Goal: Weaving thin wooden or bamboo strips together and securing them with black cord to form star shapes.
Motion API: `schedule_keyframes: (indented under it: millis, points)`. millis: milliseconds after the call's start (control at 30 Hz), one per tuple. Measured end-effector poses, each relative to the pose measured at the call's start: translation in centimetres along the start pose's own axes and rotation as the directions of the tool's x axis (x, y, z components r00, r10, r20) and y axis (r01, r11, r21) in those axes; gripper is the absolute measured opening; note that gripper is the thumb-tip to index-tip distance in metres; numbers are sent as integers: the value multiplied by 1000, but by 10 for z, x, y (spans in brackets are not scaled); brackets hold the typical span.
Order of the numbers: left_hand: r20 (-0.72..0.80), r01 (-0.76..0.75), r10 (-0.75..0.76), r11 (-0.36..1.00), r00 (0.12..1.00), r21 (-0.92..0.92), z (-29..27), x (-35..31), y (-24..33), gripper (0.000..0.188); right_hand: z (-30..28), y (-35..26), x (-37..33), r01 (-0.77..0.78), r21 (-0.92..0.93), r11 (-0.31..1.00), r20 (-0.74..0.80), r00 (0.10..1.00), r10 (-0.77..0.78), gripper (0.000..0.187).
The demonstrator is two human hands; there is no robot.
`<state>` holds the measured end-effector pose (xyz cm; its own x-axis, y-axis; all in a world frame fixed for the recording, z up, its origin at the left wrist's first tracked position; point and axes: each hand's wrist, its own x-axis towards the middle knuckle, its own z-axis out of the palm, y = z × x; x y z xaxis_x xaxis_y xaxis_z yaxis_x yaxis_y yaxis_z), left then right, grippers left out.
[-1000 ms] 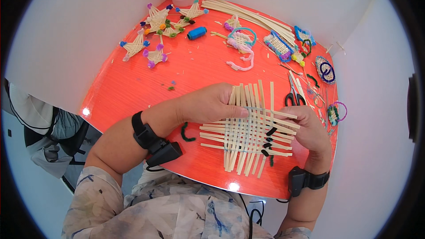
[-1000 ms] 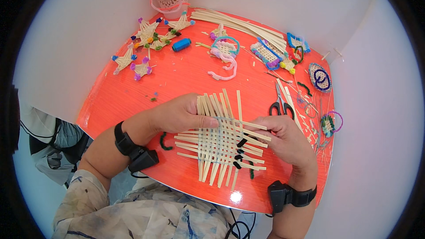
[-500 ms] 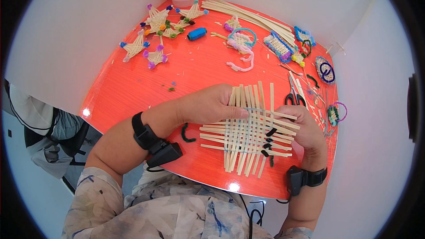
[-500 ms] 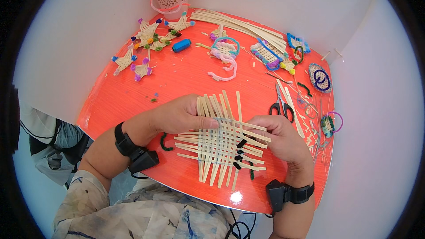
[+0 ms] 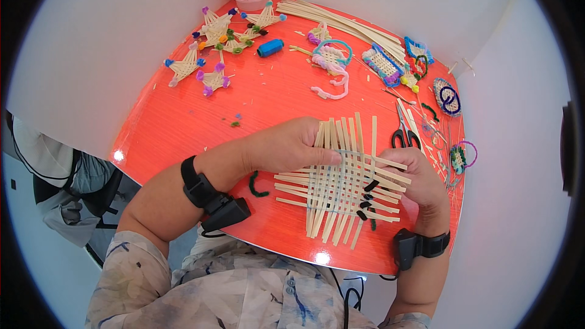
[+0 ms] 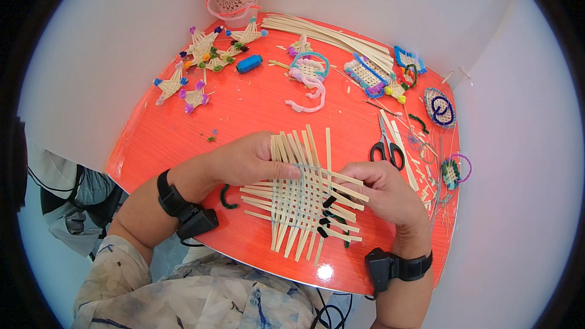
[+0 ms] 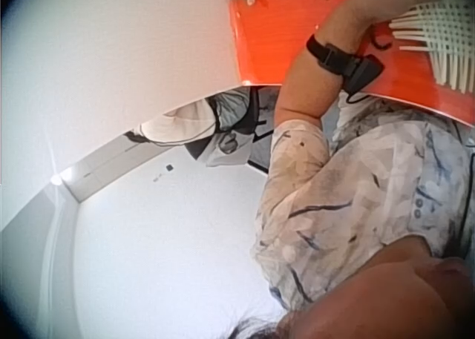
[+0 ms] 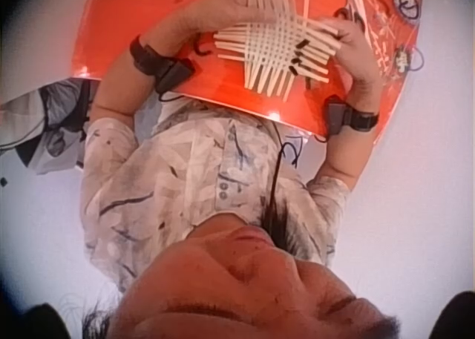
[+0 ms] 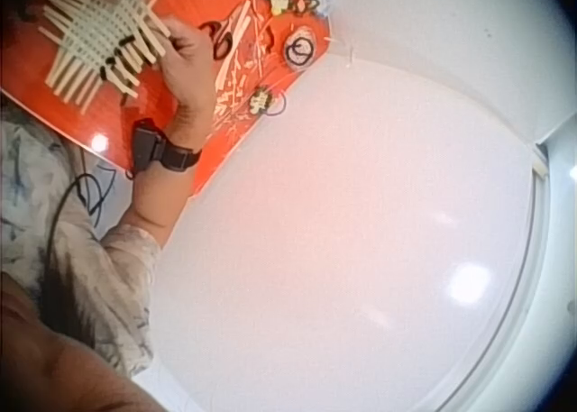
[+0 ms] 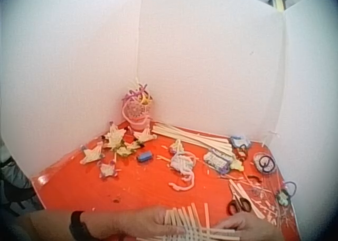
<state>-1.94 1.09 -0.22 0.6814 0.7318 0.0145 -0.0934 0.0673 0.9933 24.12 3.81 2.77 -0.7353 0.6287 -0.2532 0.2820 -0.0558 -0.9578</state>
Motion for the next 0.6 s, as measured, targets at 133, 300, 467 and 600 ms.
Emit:
schedule_keyframes:
  millis: [133,300,467,600]
  points:
    - [-4,-1,1,1000,1000,2,0,0,0,22,3,12,5,159,29,987,-59,986,-157,17]
    - [-3,-3,3,1000,1000,4,-2,1,-1,23,3,9,7,180,27,983,-52,983,-178,10]
    - [-33,14,-12,999,999,50,-2,1,-2,25,5,4,7,123,-7,992,-75,990,-123,6]
    - [-29,27,-26,999,999,27,-3,1,0,24,11,1,6,29,37,999,-175,984,-22,4]
